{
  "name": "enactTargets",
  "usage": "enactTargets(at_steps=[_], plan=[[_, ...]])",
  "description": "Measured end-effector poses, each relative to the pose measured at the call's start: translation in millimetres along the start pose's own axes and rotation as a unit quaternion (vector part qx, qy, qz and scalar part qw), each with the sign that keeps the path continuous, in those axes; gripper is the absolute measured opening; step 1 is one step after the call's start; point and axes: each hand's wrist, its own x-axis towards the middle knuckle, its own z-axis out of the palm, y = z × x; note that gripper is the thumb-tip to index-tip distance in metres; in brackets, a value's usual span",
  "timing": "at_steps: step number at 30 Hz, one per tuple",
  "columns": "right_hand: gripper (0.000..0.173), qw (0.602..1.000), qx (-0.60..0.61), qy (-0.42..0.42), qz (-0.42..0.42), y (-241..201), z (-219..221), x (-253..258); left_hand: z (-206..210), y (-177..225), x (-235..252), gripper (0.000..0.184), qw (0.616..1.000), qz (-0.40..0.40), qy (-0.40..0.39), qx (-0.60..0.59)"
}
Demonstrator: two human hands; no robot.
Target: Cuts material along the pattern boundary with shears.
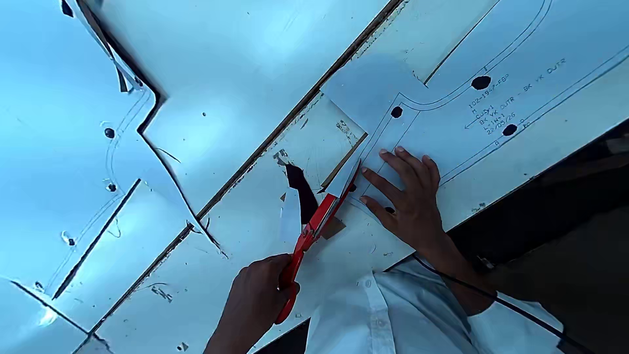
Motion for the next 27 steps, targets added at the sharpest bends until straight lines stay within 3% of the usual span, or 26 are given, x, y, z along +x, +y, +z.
enactTargets(at_steps=[16, 27], plan=[[0.046, 0.999, -0.003, -0.044, -0.001, -1.4, -8.4, -4.0, -3.0, 4.5, 7.0, 0.023, 1.000, -0.002, -0.011, -0.001], [0.045, 1.000, 0.006, -0.030, -0.006, -0.2, -7.1, -7.2, -2.7, 4.9, 8.1, 0.019, 1.000, -0.017, -0.017, -0.014]])
